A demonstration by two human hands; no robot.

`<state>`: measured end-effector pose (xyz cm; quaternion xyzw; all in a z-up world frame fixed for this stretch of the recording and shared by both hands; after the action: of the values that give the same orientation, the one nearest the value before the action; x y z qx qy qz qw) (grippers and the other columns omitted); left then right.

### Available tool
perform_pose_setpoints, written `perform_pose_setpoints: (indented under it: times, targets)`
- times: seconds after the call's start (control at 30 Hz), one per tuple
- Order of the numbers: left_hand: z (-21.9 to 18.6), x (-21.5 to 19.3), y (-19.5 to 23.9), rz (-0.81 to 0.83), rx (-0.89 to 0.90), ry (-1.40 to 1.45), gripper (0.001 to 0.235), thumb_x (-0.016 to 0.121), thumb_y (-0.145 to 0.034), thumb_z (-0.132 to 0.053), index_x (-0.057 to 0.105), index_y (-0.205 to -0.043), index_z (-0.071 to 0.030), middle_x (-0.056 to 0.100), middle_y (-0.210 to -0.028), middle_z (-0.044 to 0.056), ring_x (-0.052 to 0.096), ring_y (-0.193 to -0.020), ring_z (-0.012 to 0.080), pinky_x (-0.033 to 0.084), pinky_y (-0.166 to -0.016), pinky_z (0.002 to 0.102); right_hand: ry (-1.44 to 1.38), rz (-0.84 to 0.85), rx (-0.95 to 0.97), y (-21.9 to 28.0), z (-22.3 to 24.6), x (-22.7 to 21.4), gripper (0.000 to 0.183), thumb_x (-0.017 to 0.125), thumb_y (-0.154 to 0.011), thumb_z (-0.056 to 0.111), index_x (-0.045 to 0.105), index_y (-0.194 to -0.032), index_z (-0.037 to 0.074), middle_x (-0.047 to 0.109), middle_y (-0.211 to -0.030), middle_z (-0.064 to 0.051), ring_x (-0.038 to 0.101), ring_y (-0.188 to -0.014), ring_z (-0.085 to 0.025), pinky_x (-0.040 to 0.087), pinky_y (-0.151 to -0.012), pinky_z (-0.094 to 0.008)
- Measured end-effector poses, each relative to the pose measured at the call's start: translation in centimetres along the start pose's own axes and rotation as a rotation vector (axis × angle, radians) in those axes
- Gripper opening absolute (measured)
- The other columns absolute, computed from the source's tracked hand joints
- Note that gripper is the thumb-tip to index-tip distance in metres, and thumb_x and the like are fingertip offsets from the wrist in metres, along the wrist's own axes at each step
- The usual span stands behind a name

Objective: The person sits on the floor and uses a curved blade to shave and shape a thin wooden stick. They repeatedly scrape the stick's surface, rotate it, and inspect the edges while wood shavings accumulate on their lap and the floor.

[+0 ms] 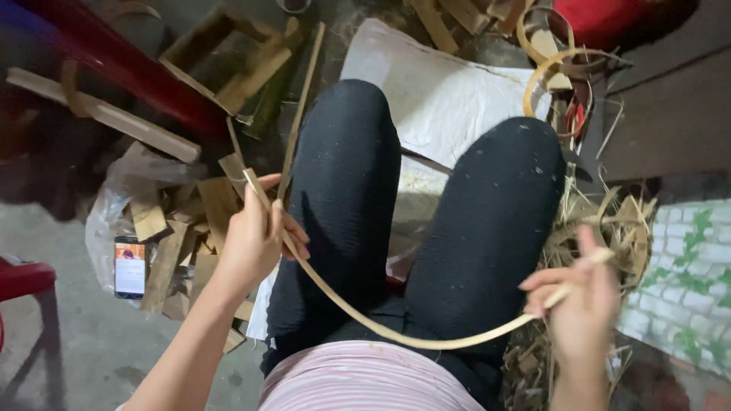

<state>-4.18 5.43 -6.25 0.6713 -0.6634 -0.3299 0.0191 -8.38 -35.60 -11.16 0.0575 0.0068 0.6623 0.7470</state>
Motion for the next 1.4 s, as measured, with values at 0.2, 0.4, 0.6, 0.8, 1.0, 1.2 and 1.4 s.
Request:
perform_pose_setpoints:
  times: [0.2,0.4,0.6,0.8,1.0,1.2,1.4]
  targets:
    - [1.3,2.1,-0.8,0.000,0.107,-0.032,0.060,0.030,-0.106,-0.012,0.009,-0.162,-0.010,0.073,-0.073,0.015,0.071,-0.048,0.0246,0.064,-0.053,0.035,0.184,-0.054,0.025,0.3,-1.0,2.4,0.032,0.033,-0.115,0.022,0.050,-0.143,0.016,0.063,-0.136,-0.028,0.053,-0.047,-0.009,0.037,-0.029,-0.016]
    - [-1.7,2.5,-1.5,0.165,0.545,-0.438,0.048,0.049,-0.100,-0.004,0.034,-0.145,-0.005,0.078,-0.087,0.006,0.076,-0.063,0.0252,0.062,-0.058,0.038,1.010,0.283,0.190,-2.0,6.1,8.2,0.058,0.034,-0.107,0.019,0.029,-0.165,0.014,0.071,-0.066,-0.006,0.063,-0.047,-0.015,0.060,-0.049,-0.029]
    - [-2.7,3.6,-1.9,0.080,0.862,-0.846,0.006,0.051,-0.101,-0.013,0.046,-0.103,-0.010,0.049,-0.053,0.002,0.041,-0.037,0.0225,0.034,-0.035,0.039,1.447,0.484,-0.078,-2.4,5.5,8.5,0.053,0.047,-0.104,0.025,0.040,-0.156,0.023,0.052,-0.043,-0.004,0.055,-0.035,-0.022,0.052,-0.045,-0.040]
    - [-3.0,5.1,-1.9,0.110,0.931,-0.970,0.015,0.050,-0.089,0.000,0.044,-0.091,-0.013,0.045,-0.055,-0.002,0.043,-0.042,0.0173,0.032,-0.032,0.036,1.626,0.599,-0.138,-2.2,5.6,9.4,0.056,0.042,-0.106,0.028,0.034,-0.162,0.023,0.065,-0.060,0.000,0.068,-0.049,-0.016,0.066,-0.050,-0.038]
    - [-3.4,5.5,-1.7,0.088,0.990,-0.922,0.020,0.050,-0.089,0.002,0.055,-0.104,-0.010,0.046,-0.055,-0.001,0.046,-0.041,0.0179,0.033,-0.030,0.035,1.629,0.547,-0.446,-1.6,5.5,9.7,0.053,0.052,-0.104,0.023,0.046,-0.156,0.016,0.067,-0.067,-0.001,0.069,-0.058,-0.019,0.060,-0.049,-0.041]
    - [-5.3,1.8,-2.4,0.109,0.430,-0.673,0.044,0.053,-0.096,-0.020,0.047,-0.139,-0.012,0.078,-0.088,0.008,0.075,-0.071,0.0320,0.058,-0.057,0.045,0.800,0.179,0.198,-4.3,7.4,8.3,0.047,0.036,-0.106,0.010,0.048,-0.151,0.016,0.071,-0.072,-0.012,0.064,-0.056,-0.018,0.056,-0.059,-0.030]
    - [0.2,-4.4,-4.4,-0.585,0.401,0.669,0.035,0.054,-0.112,-0.037,0.040,-0.138,-0.018,0.077,-0.140,0.013,0.081,-0.085,0.0175,0.073,-0.077,0.028,-0.412,-0.838,-0.053,-2.7,-1.6,0.4,0.032,0.051,-0.109,0.027,0.058,-0.137,0.012,0.062,-0.070,-0.007,0.061,-0.057,-0.019,0.057,-0.057,-0.036]
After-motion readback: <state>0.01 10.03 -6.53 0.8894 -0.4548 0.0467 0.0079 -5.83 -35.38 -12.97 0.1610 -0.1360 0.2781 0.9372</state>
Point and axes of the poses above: each hand's wrist, its own y-axis away from the middle knuckle, its own x-axis out of the palm, z = x × y, the point moved 2 cm from there along -y, towards the middle knuckle
